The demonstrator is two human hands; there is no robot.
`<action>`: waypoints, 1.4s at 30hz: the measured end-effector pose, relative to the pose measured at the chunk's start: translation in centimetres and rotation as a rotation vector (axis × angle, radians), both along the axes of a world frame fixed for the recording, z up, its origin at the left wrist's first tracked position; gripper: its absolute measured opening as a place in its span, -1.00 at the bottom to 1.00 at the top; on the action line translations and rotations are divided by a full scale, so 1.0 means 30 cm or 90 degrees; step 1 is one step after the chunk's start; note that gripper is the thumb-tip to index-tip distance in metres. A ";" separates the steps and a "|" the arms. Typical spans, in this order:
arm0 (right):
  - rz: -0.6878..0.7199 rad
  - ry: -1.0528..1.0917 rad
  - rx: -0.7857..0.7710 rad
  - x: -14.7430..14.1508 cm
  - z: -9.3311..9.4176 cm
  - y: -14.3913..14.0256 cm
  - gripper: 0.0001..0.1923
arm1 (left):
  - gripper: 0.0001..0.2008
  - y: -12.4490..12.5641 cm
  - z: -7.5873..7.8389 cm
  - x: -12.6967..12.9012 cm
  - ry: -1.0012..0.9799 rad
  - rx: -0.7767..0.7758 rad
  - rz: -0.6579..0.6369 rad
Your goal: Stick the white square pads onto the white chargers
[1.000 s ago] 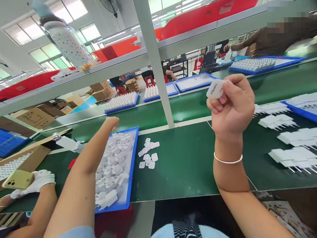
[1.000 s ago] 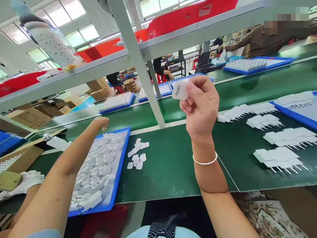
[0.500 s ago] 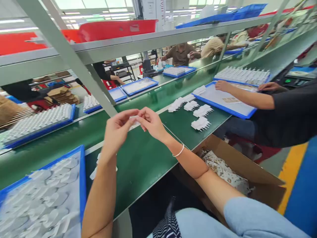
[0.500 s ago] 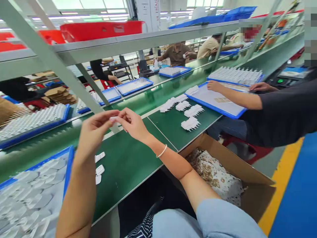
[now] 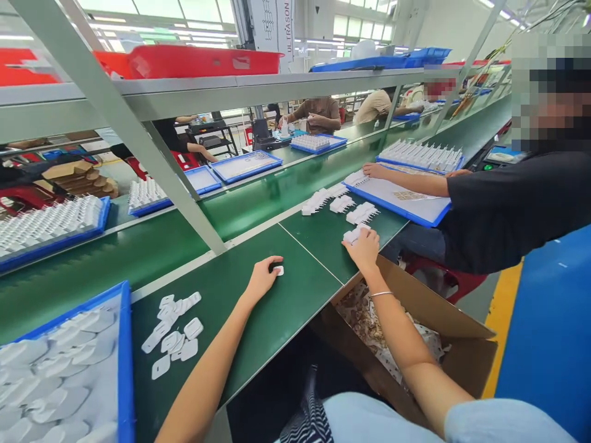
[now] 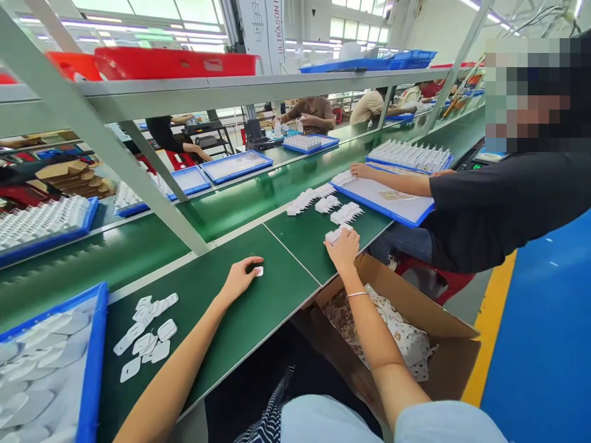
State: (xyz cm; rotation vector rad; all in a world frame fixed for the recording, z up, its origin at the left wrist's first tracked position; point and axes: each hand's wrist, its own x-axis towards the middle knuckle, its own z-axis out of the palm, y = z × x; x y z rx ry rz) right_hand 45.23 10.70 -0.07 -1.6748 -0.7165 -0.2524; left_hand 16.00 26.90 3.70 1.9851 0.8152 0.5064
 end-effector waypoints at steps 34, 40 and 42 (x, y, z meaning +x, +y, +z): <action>0.599 -0.336 0.132 -0.815 0.576 0.182 -0.16 | -0.56 -0.171 0.527 -0.219 -0.692 -0.134 0.140; 0.459 -0.054 -0.276 -0.567 0.355 0.263 -0.40 | -0.58 -0.030 0.517 -0.282 -0.676 -0.085 0.188; 0.447 -0.046 -0.401 -0.523 0.243 0.266 -0.65 | -0.50 -0.009 0.517 -0.301 -0.684 -0.130 0.196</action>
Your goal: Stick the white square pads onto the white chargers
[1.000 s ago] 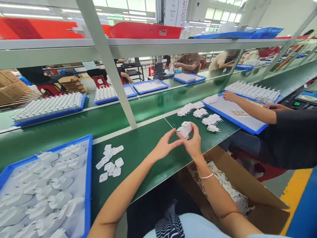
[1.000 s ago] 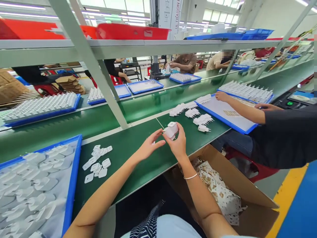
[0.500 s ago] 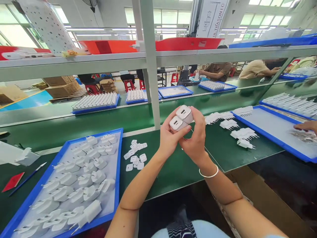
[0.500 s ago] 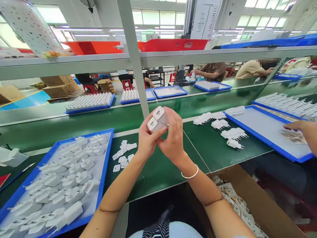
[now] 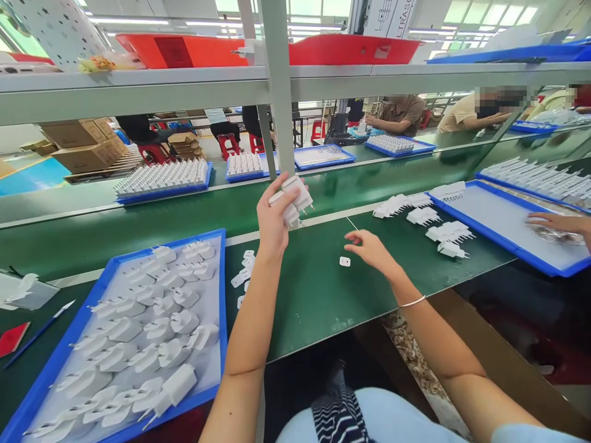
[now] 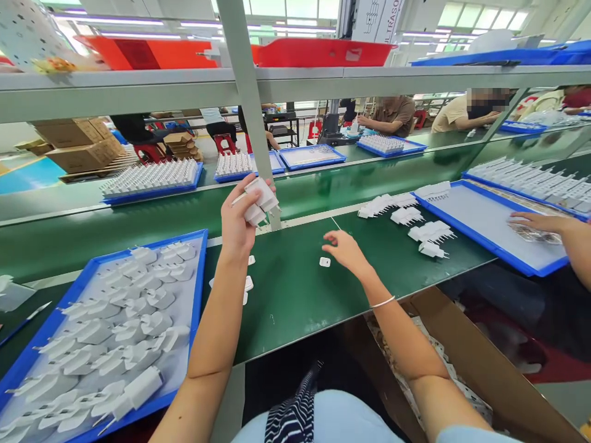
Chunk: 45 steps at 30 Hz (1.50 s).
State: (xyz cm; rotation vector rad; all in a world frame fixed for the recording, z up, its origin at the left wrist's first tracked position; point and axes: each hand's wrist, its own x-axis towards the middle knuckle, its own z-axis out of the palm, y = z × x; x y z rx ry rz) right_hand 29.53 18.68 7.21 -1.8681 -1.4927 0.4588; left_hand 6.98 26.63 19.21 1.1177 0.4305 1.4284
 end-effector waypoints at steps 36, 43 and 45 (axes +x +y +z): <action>0.408 0.516 0.418 -0.323 0.484 -0.076 -0.80 | -0.51 -0.154 0.100 -0.149 0.319 0.650 0.239; 0.421 0.550 0.354 -0.316 0.493 -0.081 -0.81 | -0.54 -0.168 0.100 -0.136 0.324 0.658 0.230; 0.423 0.556 0.350 -0.317 0.494 -0.082 -0.81 | -0.56 -0.171 0.098 -0.134 0.327 0.661 0.233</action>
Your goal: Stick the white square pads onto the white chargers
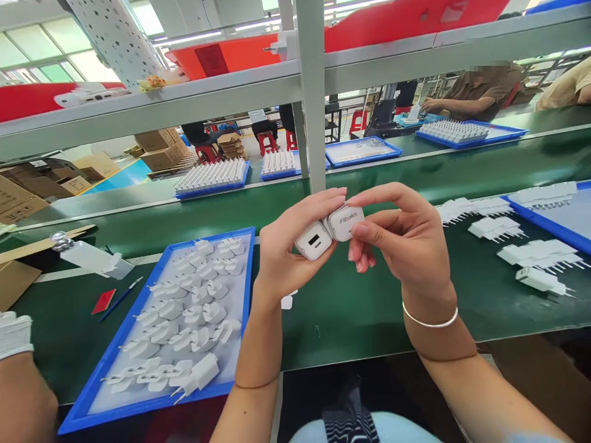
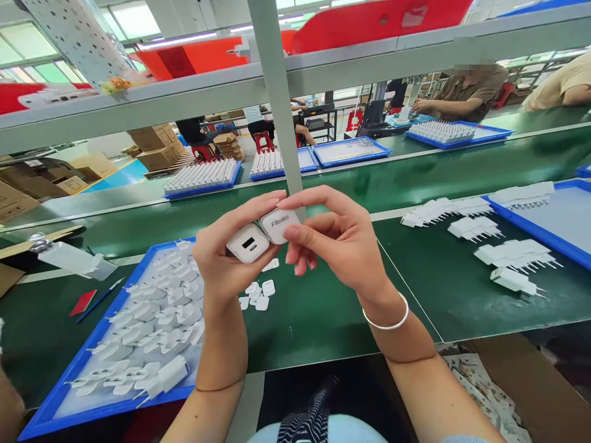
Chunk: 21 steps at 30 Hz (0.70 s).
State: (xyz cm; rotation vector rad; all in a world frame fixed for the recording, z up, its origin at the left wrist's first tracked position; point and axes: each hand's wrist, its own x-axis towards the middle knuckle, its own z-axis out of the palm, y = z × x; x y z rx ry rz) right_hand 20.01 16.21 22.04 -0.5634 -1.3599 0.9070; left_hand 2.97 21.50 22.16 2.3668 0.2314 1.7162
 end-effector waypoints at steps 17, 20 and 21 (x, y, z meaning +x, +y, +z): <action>0.006 -0.008 -0.026 0.016 0.004 0.002 -0.69 | -0.59 0.001 -0.002 0.012 0.003 0.033 -0.007; 0.006 -0.029 -0.049 0.022 0.008 0.005 -0.69 | -0.58 -0.004 0.000 0.009 0.020 0.021 0.012; 0.009 -0.033 -0.055 0.023 0.010 0.006 -0.68 | -0.58 -0.005 0.000 0.008 0.023 0.021 0.017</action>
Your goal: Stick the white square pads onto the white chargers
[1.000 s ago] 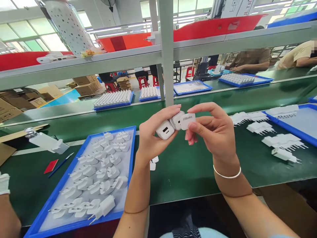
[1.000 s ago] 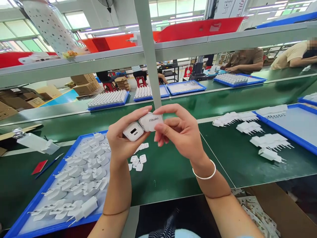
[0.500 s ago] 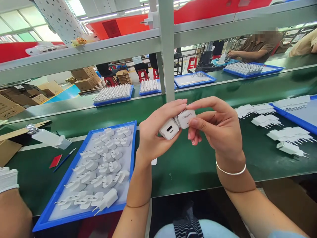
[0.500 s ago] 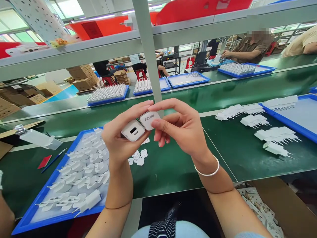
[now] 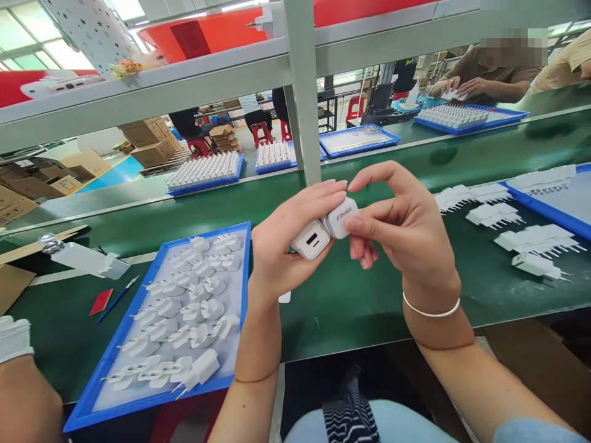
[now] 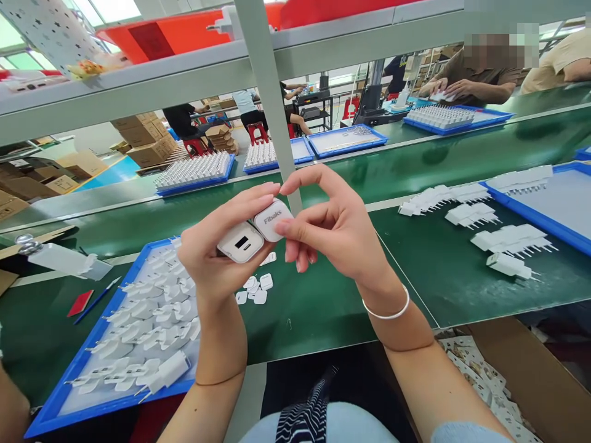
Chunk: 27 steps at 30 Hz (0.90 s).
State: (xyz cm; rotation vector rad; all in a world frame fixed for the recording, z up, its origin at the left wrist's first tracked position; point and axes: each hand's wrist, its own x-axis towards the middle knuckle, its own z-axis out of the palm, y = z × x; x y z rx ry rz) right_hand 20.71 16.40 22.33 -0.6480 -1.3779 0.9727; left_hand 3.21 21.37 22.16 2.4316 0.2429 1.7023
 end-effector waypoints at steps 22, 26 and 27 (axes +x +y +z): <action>-0.119 -0.008 -0.022 -0.049 -0.014 0.030 -0.52 | -0.65 0.032 -0.019 0.008 -0.058 -0.053 0.007; -0.043 0.042 0.030 -0.080 -0.041 0.090 -0.40 | -0.66 0.041 0.000 -0.034 -0.107 -0.049 0.034; -0.016 0.048 0.036 -0.089 -0.057 0.119 -0.40 | -0.65 0.048 0.006 -0.054 -0.134 -0.045 0.051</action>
